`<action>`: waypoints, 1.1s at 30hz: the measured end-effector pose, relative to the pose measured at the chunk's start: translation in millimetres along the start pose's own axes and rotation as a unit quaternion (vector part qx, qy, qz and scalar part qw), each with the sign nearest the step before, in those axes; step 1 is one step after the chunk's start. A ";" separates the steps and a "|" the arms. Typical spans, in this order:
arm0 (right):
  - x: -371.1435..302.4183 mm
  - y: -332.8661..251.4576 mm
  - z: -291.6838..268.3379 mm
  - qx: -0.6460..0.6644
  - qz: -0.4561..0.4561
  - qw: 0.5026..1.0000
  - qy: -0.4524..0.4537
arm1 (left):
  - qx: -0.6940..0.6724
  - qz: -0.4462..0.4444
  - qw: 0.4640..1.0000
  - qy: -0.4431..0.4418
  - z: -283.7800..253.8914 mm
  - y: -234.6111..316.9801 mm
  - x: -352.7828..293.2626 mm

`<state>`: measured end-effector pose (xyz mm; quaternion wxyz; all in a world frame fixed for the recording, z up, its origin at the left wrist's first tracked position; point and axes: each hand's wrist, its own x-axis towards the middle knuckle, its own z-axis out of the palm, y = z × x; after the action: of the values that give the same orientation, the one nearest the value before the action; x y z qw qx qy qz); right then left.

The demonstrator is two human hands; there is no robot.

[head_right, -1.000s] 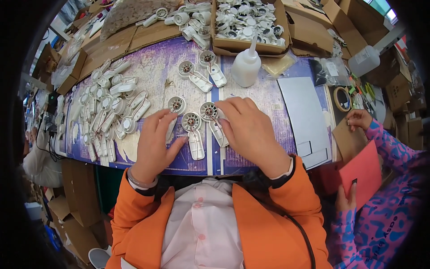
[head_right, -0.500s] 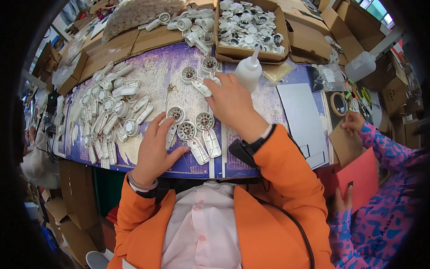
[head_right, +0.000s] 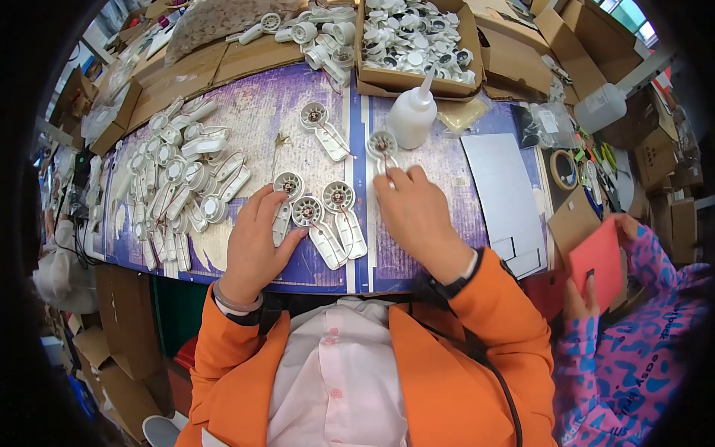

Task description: Assembling small plastic components at a manufacturing workstation.

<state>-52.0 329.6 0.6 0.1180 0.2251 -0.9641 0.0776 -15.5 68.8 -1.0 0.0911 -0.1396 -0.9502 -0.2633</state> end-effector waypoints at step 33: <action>112.3 17.4 31.6 0.095 -0.059 0.994 -0.021 | -0.015 0.024 1.000 -0.004 -2.1 22.1 -14.9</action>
<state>-163.7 291.9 -2.0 0.0797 0.2932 -0.9397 0.1568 5.7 82.7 7.6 0.0911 -0.1647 -0.9430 -0.2745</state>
